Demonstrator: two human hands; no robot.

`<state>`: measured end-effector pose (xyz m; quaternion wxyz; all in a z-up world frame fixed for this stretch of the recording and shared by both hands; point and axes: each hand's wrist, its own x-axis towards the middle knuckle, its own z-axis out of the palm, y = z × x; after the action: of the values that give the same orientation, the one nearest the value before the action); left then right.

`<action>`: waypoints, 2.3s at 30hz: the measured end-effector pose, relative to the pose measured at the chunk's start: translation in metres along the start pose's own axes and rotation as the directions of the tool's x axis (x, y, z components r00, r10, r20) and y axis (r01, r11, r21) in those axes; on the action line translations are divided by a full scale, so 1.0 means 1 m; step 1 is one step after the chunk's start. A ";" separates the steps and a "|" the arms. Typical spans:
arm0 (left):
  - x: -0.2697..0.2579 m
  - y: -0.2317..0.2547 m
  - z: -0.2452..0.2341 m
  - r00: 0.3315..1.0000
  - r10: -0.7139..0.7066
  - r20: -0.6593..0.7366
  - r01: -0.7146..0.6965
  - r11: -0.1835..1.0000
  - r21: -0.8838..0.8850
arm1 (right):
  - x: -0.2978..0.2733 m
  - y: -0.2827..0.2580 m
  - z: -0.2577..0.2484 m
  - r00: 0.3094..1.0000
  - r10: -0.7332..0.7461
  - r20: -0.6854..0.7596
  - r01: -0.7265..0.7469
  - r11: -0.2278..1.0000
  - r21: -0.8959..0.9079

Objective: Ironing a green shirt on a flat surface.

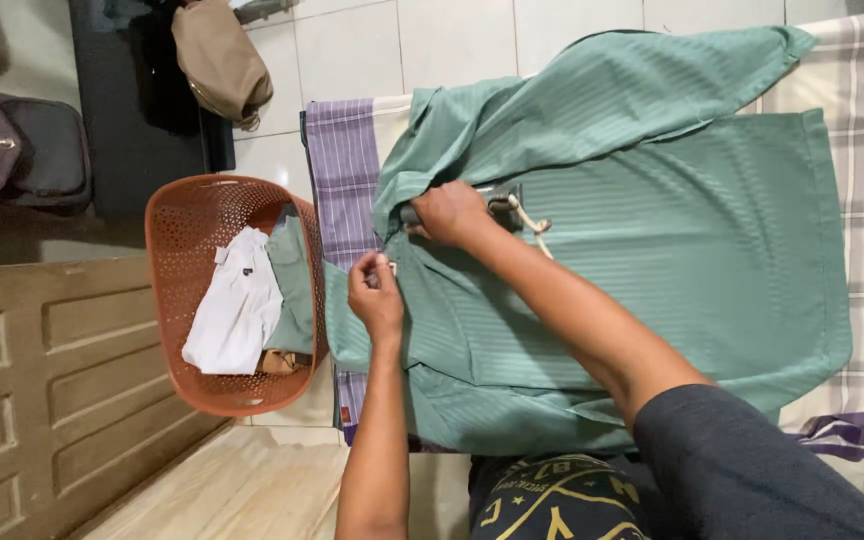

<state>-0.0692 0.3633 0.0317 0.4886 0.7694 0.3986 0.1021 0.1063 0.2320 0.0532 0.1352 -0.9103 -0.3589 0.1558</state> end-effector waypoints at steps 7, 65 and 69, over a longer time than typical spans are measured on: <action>-0.014 0.003 0.005 0.880 0.467 0.087 -0.438 0.726 0.530 | -0.001 -0.023 -0.002 0.985 0.117 -0.125 -0.100 0.986 0.132; 0.062 -0.028 -0.024 0.855 0.518 -0.024 -0.376 0.652 0.659 | -0.167 0.114 -0.066 0.961 0.232 0.148 -0.218 0.970 -0.102; 0.068 -0.039 -0.033 0.827 0.559 -0.059 -0.387 0.642 0.662 | -0.123 0.064 -0.036 0.985 0.142 0.094 -0.135 0.988 -0.075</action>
<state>-0.0621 0.4421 0.0004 0.1047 0.9434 0.2518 0.1889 0.0733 0.0963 0.0865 0.0749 -0.9283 -0.3060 0.1976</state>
